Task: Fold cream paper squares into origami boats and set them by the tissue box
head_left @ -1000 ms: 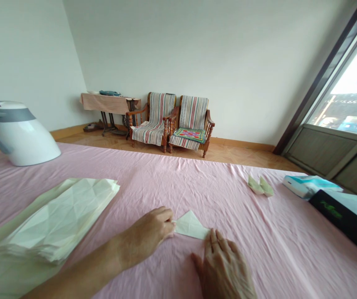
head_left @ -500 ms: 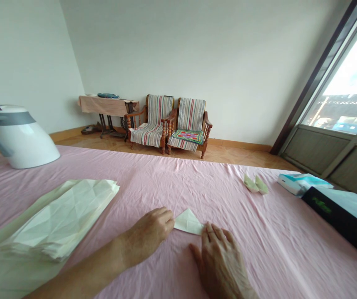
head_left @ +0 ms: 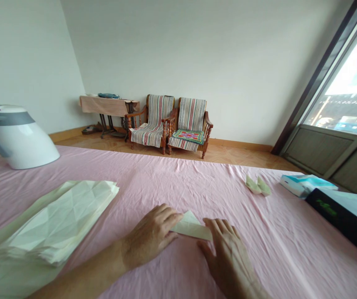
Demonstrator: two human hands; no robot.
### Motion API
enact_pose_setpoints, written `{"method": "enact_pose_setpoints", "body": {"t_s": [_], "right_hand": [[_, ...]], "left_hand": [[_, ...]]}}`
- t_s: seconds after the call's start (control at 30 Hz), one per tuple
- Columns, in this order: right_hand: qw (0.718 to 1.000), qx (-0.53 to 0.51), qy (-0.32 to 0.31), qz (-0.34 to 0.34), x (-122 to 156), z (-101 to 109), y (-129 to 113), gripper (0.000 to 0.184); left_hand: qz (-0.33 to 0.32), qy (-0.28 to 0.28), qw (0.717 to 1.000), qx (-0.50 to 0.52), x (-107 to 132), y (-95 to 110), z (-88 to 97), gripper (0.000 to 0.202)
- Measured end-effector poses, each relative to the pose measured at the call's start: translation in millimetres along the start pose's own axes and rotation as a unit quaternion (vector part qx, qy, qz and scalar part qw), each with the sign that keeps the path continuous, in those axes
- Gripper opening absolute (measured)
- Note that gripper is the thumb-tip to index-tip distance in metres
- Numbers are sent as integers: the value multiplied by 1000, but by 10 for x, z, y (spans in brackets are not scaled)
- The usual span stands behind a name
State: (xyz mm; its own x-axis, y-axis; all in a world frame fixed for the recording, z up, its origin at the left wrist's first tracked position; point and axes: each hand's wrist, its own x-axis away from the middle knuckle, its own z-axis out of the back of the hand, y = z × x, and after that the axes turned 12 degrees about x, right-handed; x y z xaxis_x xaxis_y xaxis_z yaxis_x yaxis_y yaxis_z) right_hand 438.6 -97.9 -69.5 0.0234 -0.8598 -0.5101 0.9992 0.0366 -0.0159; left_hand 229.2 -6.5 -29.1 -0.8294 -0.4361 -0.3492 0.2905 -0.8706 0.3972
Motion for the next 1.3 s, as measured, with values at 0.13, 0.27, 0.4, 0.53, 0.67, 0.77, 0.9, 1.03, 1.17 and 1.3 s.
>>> {"method": "enact_pose_setpoints", "body": {"t_s": [0.13,0.27,0.4,0.53,0.67,0.77,0.9,1.03,1.17,1.3], "right_hand": [[999,-30,-10,-4,-8,15,-38,20],[999,-49,-7,0,-28,12,-55,16],[998,-58,-1,10,-58,15,-60,19],[998,-63,-1,12,-55,25,-63,19],[997,-68,-12,23,-25,57,-72,10],[997,-76,-31,11,-17,106,-81,13],[996,-64,-35,-49,-31,116,-40,10],[998,-6,-4,-54,-23,-18,98,21],[999,-7,-5,-38,19,-210,216,24],[995,-38,-11,-87,55,-324,212,21]], "left_hand": [[-10,7,1000,3,-3,0,-37,33],[-25,-10,1000,-11,8,-2,-53,16],[-33,-25,999,-11,12,32,-35,19],[-13,-42,999,19,12,78,-13,12],[-12,-57,998,25,4,103,-10,11],[-21,-73,997,5,-10,114,-8,15],[-22,-91,995,-18,-20,121,-3,22],[-25,-100,994,-21,-15,123,-3,24],[-35,-105,994,-20,-6,123,-2,31],[-34,-104,994,-22,-4,126,0,31]]}}
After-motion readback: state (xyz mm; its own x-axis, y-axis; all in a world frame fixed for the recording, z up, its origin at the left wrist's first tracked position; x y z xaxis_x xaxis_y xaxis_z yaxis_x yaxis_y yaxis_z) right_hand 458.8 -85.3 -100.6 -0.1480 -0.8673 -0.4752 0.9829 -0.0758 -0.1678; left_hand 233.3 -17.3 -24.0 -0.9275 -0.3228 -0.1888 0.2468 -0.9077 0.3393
